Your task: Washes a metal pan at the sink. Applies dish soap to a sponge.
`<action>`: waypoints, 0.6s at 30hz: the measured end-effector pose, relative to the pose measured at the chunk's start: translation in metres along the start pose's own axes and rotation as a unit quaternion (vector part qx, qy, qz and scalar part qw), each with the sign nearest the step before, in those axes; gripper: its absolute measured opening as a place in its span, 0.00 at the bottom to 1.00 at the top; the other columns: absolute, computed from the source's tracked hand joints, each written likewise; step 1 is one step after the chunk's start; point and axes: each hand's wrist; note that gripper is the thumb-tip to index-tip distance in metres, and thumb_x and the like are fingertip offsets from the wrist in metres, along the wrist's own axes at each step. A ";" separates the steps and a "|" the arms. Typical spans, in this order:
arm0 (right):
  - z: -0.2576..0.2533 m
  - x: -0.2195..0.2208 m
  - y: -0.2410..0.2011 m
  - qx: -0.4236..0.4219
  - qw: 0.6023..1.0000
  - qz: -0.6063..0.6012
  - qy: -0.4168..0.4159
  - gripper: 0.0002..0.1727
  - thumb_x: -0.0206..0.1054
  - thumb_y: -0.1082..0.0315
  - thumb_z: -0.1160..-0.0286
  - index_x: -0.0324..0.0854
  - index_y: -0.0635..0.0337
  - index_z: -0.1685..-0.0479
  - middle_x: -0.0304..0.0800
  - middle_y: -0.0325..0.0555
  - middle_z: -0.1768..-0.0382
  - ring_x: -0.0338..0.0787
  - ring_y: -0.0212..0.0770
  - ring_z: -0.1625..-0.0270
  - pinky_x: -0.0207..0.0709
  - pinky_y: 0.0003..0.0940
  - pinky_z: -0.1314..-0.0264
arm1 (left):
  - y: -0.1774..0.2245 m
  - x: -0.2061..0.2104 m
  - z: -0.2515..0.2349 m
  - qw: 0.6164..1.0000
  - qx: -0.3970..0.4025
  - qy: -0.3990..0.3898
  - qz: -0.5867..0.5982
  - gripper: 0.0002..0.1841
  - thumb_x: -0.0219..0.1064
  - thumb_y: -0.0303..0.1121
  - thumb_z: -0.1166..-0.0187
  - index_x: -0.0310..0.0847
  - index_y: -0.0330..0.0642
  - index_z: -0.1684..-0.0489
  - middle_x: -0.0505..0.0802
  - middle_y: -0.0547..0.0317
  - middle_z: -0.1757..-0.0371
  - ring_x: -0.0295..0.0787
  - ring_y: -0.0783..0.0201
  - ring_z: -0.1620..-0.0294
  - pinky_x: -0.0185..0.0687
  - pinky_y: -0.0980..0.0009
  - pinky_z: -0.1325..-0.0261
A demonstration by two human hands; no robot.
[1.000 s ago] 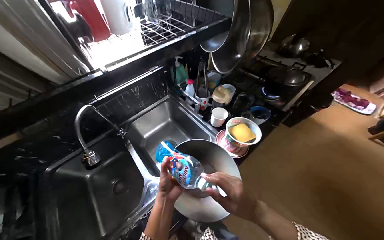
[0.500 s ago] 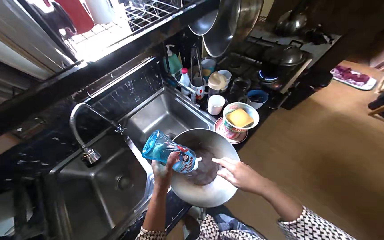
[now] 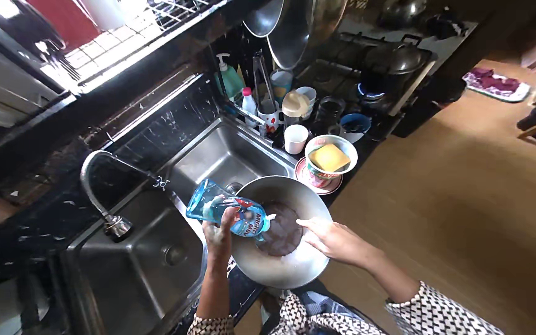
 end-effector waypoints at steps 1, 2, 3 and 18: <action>0.000 0.000 0.000 0.000 1.000 -0.002 0.001 0.28 0.56 0.61 0.10 0.68 0.60 0.14 0.82 0.63 0.30 0.82 0.61 0.27 0.72 0.59 0.24 | 0.000 0.000 -0.001 1.000 -0.003 0.003 0.005 0.31 0.73 0.44 0.30 0.70 0.28 0.36 0.92 0.65 0.55 0.91 0.74 0.54 0.90 0.71 0.46; -0.001 -0.001 0.000 0.001 1.000 -0.001 0.001 0.28 0.56 0.61 0.10 0.68 0.59 0.14 0.82 0.63 0.30 0.82 0.61 0.28 0.73 0.59 0.25 | 0.000 0.000 -0.002 1.000 -0.004 0.007 0.008 0.29 0.72 0.43 0.29 0.71 0.30 0.37 0.92 0.66 0.56 0.91 0.75 0.55 0.90 0.72 0.46; -0.001 -0.001 0.000 0.002 1.000 0.002 -0.001 0.28 0.56 0.61 0.10 0.68 0.59 0.13 0.82 0.63 0.30 0.83 0.61 0.28 0.73 0.59 0.25 | 0.001 0.000 -0.002 1.000 -0.006 0.010 0.014 0.28 0.72 0.42 0.29 0.71 0.30 0.37 0.92 0.66 0.56 0.92 0.74 0.55 0.90 0.72 0.47; -0.010 -0.003 -0.005 -0.014 1.000 0.017 -0.016 0.28 0.56 0.60 0.10 0.67 0.60 0.14 0.83 0.63 0.32 0.83 0.60 0.29 0.73 0.57 0.25 | -0.011 -0.012 -0.007 0.996 -0.043 0.047 0.061 0.38 0.79 0.53 0.37 0.73 0.31 0.38 0.93 0.58 0.56 0.92 0.67 0.54 0.90 0.66 0.45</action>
Point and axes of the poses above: each hand's wrist, its own z-axis away from the middle knuckle, its own x-axis out of the palm, y = z × x
